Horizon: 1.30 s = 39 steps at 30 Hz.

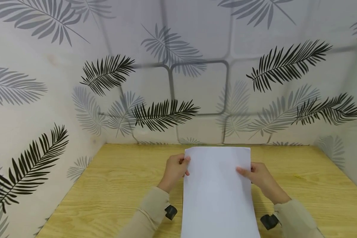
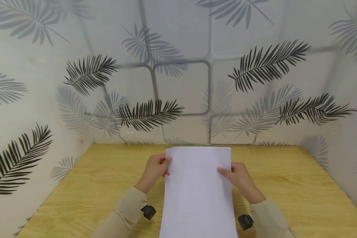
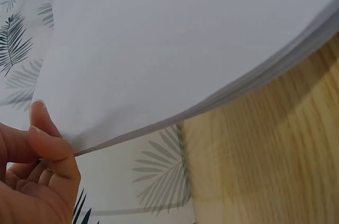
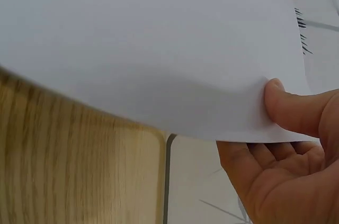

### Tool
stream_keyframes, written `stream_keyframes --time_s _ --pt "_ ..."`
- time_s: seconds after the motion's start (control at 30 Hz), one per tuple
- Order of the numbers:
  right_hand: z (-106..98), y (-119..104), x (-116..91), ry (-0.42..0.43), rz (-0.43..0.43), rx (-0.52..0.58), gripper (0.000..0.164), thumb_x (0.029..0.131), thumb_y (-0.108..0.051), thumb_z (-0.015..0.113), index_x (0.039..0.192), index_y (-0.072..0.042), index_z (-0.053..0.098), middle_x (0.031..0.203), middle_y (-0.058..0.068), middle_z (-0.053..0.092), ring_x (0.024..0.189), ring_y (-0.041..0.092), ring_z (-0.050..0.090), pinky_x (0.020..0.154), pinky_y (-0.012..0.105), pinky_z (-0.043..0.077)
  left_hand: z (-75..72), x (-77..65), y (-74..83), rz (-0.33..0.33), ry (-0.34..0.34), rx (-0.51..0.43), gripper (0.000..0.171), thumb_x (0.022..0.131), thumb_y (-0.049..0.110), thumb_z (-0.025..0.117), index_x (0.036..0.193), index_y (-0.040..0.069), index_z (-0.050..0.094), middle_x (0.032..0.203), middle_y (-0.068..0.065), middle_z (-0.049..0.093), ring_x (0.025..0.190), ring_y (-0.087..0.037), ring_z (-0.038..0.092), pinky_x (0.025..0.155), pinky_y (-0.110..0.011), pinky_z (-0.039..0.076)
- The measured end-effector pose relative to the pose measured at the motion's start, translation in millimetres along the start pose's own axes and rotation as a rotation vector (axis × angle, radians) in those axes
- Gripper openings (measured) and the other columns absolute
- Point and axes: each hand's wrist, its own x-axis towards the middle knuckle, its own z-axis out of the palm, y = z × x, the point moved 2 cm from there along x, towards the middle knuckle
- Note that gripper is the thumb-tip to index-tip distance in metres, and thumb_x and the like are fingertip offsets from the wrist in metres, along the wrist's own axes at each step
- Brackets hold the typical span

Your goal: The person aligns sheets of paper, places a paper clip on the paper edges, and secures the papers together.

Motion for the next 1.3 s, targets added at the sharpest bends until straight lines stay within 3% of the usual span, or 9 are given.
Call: stream_keyframes --time_s 0.1,0.2,0.4,0.63,0.83,0.97,1.2,1.3 --pt "-2.2 7.3 2.6 -0.021 -0.012 -0.005 0.036 0.094 -0.020 0.065 0.104 0.014 0.062 0.088 0.014 0.068 0.072 0.015 0.056 0.064 0.034 0.051 2.6 -0.4 -3.6 0.006 0.016 0.026 0.043 0.097 0.010 0.057 0.058 0.009 0.040 0.045 0.001 0.044 0.039 -0.012 0.047 0.040 -0.022 0.030" --pt "-3.6 15.8 5.2 -0.043 -0.011 0.020 0.029 0.093 -0.013 0.064 0.100 0.014 0.061 0.086 0.015 0.069 0.068 0.016 0.062 0.066 0.037 0.055 3.2 -0.4 -6.5 0.018 0.036 0.047 0.042 0.097 0.009 0.057 0.058 0.008 0.041 0.045 0.002 0.043 0.039 -0.012 0.049 0.040 -0.022 0.030" --pt "-5.7 24.1 8.2 -0.070 -0.027 0.062 0.022 0.094 -0.005 0.061 0.100 0.015 0.060 0.081 0.012 0.069 0.068 0.022 0.066 0.066 0.036 0.056 0.4 0.3 -10.2 0.057 0.079 0.077 0.044 0.096 0.007 0.058 0.057 0.009 0.038 0.045 0.003 0.038 0.039 -0.011 0.048 0.040 -0.021 0.028" --pt "-20.1 28.1 8.8 -0.095 -0.084 -0.021 0.024 0.095 -0.006 0.060 0.103 0.016 0.062 0.083 0.018 0.070 0.073 0.028 0.069 0.065 0.036 0.056 -2.1 -1.6 -11.2 0.050 0.065 0.071 0.045 0.096 0.007 0.057 0.057 0.010 0.034 0.045 0.003 0.035 0.037 -0.011 0.043 0.039 -0.021 0.027" --pt "-56.4 37.0 10.8 0.027 -0.092 -0.249 0.024 0.095 -0.008 0.059 0.103 0.014 0.064 0.083 0.017 0.069 0.075 0.032 0.067 0.064 0.038 0.055 -3.4 -1.7 -10.5 0.078 0.084 0.105 0.047 0.096 0.007 0.058 0.057 0.011 0.032 0.050 0.004 0.025 0.045 -0.009 0.030 0.045 -0.022 0.024" --pt "-82.9 45.8 10.9 0.115 -0.074 -0.403 0.024 0.095 -0.009 0.058 0.102 0.013 0.065 0.090 0.025 0.066 0.079 0.038 0.063 0.064 0.045 0.051 -4.4 -1.1 -10.0 0.091 0.090 0.120 0.046 0.095 0.007 0.059 0.057 0.010 0.033 0.053 0.003 0.023 0.049 -0.011 0.025 0.048 -0.023 0.022" --pt "-111.7 70.8 9.5 0.227 0.025 -0.452 0.028 0.093 -0.007 0.056 0.107 0.017 0.060 0.104 0.036 0.060 0.078 0.041 0.061 0.061 0.046 0.049 -5.0 -1.9 -10.7 0.103 0.073 0.112 0.045 0.096 0.008 0.059 0.058 0.010 0.034 0.053 0.003 0.024 0.049 -0.011 0.025 0.048 -0.023 0.023" --pt "-116.7 81.3 8.9 0.274 0.054 -0.482 0.033 0.091 -0.008 0.057 0.113 0.018 0.057 0.114 0.041 0.054 0.089 0.051 0.055 0.075 0.055 0.044 -4.8 -2.5 -11.0 0.120 0.061 0.108 0.046 0.096 0.008 0.059 0.058 0.010 0.033 0.053 0.003 0.023 0.050 -0.011 0.024 0.049 -0.024 0.023"
